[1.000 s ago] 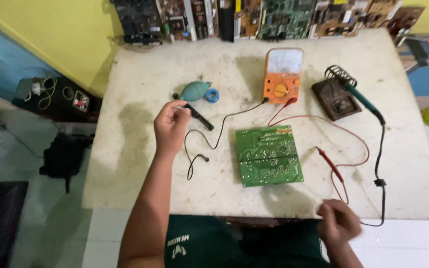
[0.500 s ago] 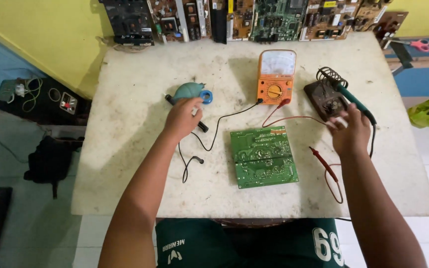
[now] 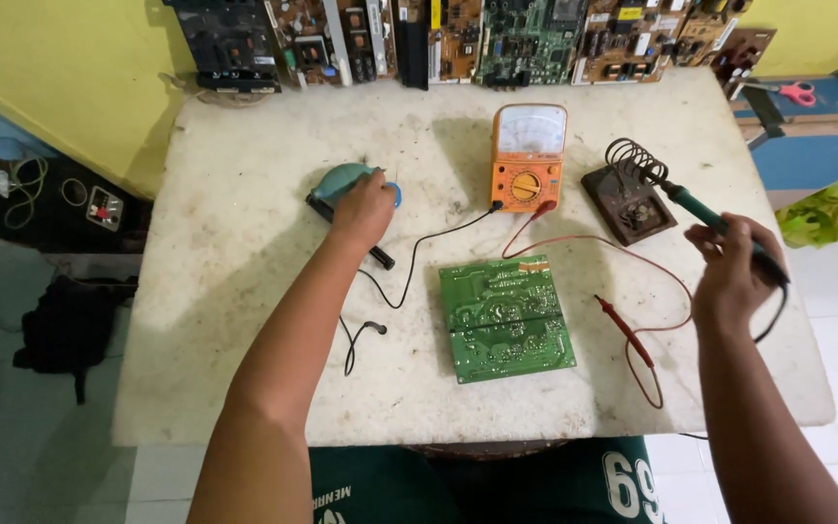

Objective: Testing a circuit board with multimeter probes and then using a soldering iron to repair components.

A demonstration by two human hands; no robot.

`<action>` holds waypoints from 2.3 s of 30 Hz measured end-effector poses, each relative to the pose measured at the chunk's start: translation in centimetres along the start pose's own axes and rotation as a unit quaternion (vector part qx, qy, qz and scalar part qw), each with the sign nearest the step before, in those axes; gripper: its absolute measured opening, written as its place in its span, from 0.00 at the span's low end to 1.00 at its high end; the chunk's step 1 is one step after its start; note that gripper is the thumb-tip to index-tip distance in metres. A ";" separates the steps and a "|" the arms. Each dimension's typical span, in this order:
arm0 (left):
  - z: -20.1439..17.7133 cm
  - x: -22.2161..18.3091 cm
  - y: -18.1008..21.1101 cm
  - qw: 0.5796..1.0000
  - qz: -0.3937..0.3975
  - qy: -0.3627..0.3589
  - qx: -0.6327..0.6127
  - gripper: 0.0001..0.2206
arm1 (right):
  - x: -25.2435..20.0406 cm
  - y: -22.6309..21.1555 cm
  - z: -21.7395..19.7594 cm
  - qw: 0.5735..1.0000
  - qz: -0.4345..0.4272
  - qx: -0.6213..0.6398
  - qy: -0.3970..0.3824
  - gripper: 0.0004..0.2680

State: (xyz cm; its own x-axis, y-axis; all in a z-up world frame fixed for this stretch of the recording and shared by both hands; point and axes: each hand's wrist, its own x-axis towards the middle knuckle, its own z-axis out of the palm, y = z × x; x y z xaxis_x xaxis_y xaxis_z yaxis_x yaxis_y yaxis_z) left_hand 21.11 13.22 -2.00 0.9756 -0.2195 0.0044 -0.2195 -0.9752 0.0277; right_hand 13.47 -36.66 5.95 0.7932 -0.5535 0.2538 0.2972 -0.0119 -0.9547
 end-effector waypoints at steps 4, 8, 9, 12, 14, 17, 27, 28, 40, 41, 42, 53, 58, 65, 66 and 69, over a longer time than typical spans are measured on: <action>-4.5 -1.0 1.5 0.991 -0.065 -0.024 -0.118 0.12 | -0.4 0.4 -5.4 0.999 -0.013 0.043 0.014 0.04; -11.0 -3.6 3.1 0.850 -0.154 0.151 -0.481 0.06 | -2.1 -3.3 -9.1 0.993 -0.038 0.091 0.066 0.03; -12.5 -4.0 3.4 0.756 -0.222 0.176 -0.590 0.05 | -2.6 -5.3 -9.1 0.989 -0.009 0.092 0.115 0.04; -14.5 -7.5 3.3 0.450 -0.150 0.165 -0.865 0.07 | -3.9 -3.2 -16.4 0.998 0.028 0.029 0.042 0.17; -16.0 -10.8 4.0 0.401 -0.166 0.147 -0.889 0.10 | -6.5 -1.5 -20.1 0.999 0.024 0.043 0.017 0.12; -14.1 -14.8 4.5 0.350 -0.185 0.113 -0.912 0.12 | -12.6 -2.7 -19.7 0.991 -0.001 0.128 -0.049 0.06; -3.3 -27.2 14.8 0.378 -0.176 0.160 -0.895 0.08 | -25.9 -0.3 -10.5 0.935 -0.015 0.290 -0.204 0.11; -3.0 -27.7 15.6 0.376 -0.177 0.161 -0.895 0.08 | -26.2 -0.1 -9.6 0.935 -0.013 0.288 -0.206 0.11; 0.8 -26.0 18.6 0.468 -0.166 0.126 -0.859 0.12 | -23.9 3.8 -2.0 0.947 -0.267 0.128 -0.123 0.08; 1.3 -25.6 18.6 0.461 -0.167 0.145 -0.859 0.09 | -23.9 3.9 -1.9 0.946 -0.271 0.142 -0.110 0.09; 1.8 -25.2 18.6 0.453 -0.169 0.164 -0.860 0.06 | -24.0 4.0 -1.7 0.944 -0.276 0.155 -0.098 0.10; 1.6 -24.8 18.3 0.453 -0.141 0.191 -0.859 0.03 | -24.6 2.5 -1.7 0.928 -0.321 0.075 -0.171 0.09; 1.0 -24.8 18.1 0.490 -0.129 0.215 -0.835 0.08 | -25.1 1.2 -1.1 0.925 -0.331 0.054 -0.181 0.03; 0.9 -23.8 18.2 0.539 -0.141 0.282 -0.781 0.12 | -26.0 1.8 0.1 0.935 -0.295 0.068 -0.183 0.03; 1.6 -23.5 18.1 0.552 -0.144 0.302 -0.764 0.09 | -26.2 2.3 0.3 0.929 -0.312 0.065 -0.189 0.03; 1.6 -23.2 18.3 0.575 -0.145 0.320 -0.739 0.05 | -26.0 0.8 0.8 0.919 -0.336 0.055 -0.197 0.04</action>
State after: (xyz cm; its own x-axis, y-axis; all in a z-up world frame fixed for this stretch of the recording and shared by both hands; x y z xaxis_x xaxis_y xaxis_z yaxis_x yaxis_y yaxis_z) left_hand -5.53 0.43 -3.20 0.8759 0.4621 0.1387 -0.2667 0.2242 0.9373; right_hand -6.52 -21.65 -1.25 0.5353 -0.1068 0.8379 0.8255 -0.1439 -0.5457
